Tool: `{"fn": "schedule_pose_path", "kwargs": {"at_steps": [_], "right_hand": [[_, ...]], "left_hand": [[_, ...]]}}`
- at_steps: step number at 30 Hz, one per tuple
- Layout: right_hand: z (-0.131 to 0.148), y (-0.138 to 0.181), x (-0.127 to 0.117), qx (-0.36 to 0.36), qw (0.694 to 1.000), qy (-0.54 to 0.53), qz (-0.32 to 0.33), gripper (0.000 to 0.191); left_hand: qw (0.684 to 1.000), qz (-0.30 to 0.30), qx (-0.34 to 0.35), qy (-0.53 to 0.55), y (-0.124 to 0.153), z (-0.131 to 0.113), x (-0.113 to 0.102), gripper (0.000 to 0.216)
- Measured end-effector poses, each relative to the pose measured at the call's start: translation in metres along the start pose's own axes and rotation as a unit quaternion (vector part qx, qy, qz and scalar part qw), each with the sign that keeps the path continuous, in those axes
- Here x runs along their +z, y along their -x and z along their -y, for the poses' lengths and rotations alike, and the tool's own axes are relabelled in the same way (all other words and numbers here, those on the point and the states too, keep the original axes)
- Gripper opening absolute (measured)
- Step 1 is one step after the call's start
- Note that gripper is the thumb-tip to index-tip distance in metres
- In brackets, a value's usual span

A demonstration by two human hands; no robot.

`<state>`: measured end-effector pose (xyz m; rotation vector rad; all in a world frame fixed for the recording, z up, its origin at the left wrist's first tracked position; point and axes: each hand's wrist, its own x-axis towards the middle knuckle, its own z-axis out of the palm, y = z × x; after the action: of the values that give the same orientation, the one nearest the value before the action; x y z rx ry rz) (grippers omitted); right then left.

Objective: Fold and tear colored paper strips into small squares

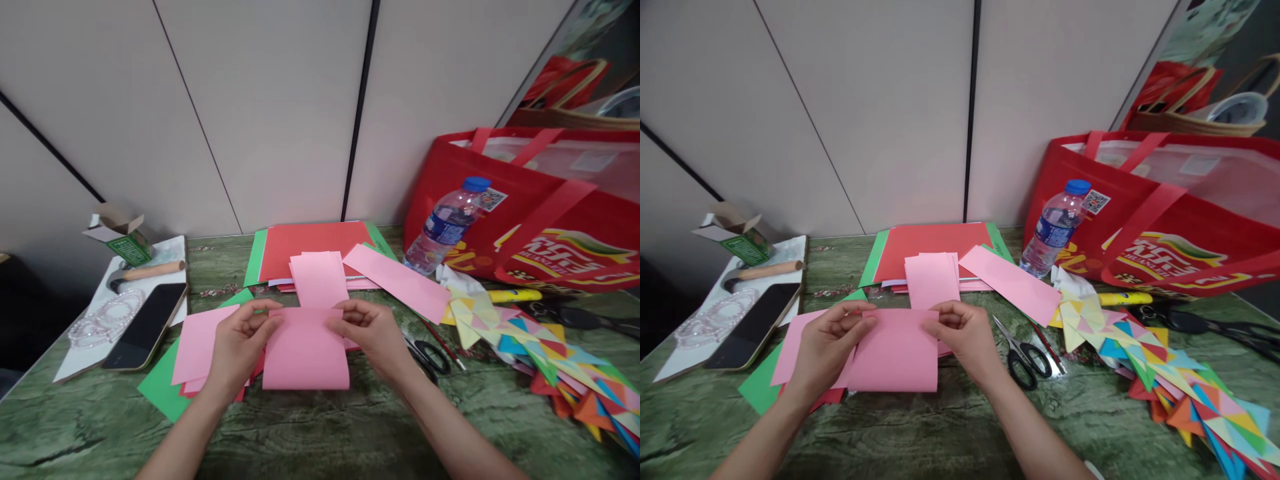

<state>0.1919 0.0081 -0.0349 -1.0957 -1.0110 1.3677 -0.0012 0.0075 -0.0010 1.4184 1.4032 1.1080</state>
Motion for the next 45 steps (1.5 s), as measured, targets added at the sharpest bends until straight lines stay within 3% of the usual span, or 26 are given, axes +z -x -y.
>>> {"fn": "schedule_pose_path", "kwargs": {"at_steps": [12, 20, 27, 38, 45], "right_hand": [[0.002, 0.001, -0.001, 0.009, 1.000, 0.007, 0.006, 0.026], [0.002, 0.000, 0.000, 0.011, 1.000, -0.002, 0.012, 0.024], [0.003, 0.002, -0.001, -0.039, 0.998, 0.051, 0.015, 0.027], [-0.001, 0.001, 0.000, -0.024, 0.998, 0.058, 0.012, 0.029], [-0.003, 0.001, 0.000, -0.032, 0.997, 0.063, 0.009, 0.026]], "left_hand": [[1.000, 0.024, 0.017, -0.011, -0.001, 0.003, -0.003, 0.024], [0.999, 0.007, 0.027, -0.020, -0.002, 0.005, -0.003, 0.022], [1.000, 0.020, 0.011, 0.005, -0.001, 0.002, -0.003, 0.026], [0.998, 0.027, -0.003, 0.056, 0.001, -0.004, -0.001, 0.027], [0.995, 0.020, -0.045, 0.091, 0.000, -0.005, 0.000, 0.025]]}}
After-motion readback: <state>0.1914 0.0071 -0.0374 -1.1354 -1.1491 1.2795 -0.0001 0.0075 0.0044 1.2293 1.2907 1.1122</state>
